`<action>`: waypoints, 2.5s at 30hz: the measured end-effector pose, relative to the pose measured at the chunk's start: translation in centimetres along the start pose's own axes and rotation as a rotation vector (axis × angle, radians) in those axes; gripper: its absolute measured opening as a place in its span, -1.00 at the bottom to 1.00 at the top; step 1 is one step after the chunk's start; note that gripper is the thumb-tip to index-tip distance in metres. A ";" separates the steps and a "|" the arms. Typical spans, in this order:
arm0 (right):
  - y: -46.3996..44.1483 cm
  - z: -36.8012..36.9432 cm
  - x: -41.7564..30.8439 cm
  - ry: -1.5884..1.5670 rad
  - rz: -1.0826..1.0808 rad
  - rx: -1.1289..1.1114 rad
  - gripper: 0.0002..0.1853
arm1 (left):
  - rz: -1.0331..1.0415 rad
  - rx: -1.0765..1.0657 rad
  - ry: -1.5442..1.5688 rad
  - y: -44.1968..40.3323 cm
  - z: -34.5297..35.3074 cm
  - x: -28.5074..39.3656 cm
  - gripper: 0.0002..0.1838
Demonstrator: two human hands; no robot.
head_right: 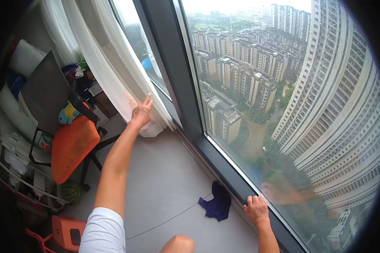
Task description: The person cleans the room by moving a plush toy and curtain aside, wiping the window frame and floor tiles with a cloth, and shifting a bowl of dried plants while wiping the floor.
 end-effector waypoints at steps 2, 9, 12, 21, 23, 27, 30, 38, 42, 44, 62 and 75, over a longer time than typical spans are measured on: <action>0.0 0.1 0.1 0.008 0.001 -0.013 -0.50 | 0.028 0.006 -0.094 -3.1 -3.8 -1.7 -0.28; 0.1 0.2 0.5 0.056 -0.007 0.053 -0.52 | -0.096 -0.240 -0.292 -9.8 -6.4 -6.2 -0.26; 0.0 -0.2 0.3 0.063 0.000 0.042 -0.53 | -0.162 -0.445 -0.476 -9.8 -7.3 -7.1 -0.20; 0.1 0.1 0.5 0.069 0.009 0.018 -0.54 | -0.464 -0.969 -0.677 0.0 -6.7 -14.6 -0.73; 0.0 0.0 0.4 0.064 0.011 0.023 -0.54 | -0.516 -1.150 -0.647 3.5 -6.6 -17.9 -0.85; 0.1 -0.3 0.3 0.053 0.014 0.016 -0.54 | -0.509 -1.136 -0.535 7.8 -11.2 -15.3 -0.87; 0.2 -0.2 0.3 0.051 0.015 0.012 -0.55 | -0.512 -0.879 -0.503 11.1 -13.5 -14.1 -0.83; 0.2 0.0 0.5 0.024 0.014 0.016 -0.56 | -0.675 -0.434 -0.443 24.4 -18.0 -13.2 -0.74; 0.3 -0.1 0.5 -0.007 0.018 0.018 -0.57 | -0.838 -0.381 -0.519 30.7 -23.2 -13.6 -0.72; 0.3 -0.1 0.5 -0.012 0.017 0.029 -0.57 | -0.940 -0.381 -0.557 34.3 -24.9 -15.7 -0.72; 0.5 -0.5 0.6 -0.093 0.001 0.096 -0.54 | -1.085 -0.215 -0.658 47.2 -32.5 -15.3 -0.78; 0.7 -0.9 0.7 -0.180 0.005 0.071 -0.58 | -1.018 -0.151 -0.595 47.4 -32.0 -13.9 -0.74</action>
Point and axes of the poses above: each hand's wrist, its own y-axis away from the middle knuckle, its own z-axis out of the palm, x = y × z, the point moved 1 cm from there along -y, towards the middle knuckle, and after that the axes turned 13 degrees about z, right-handed, at the moved point
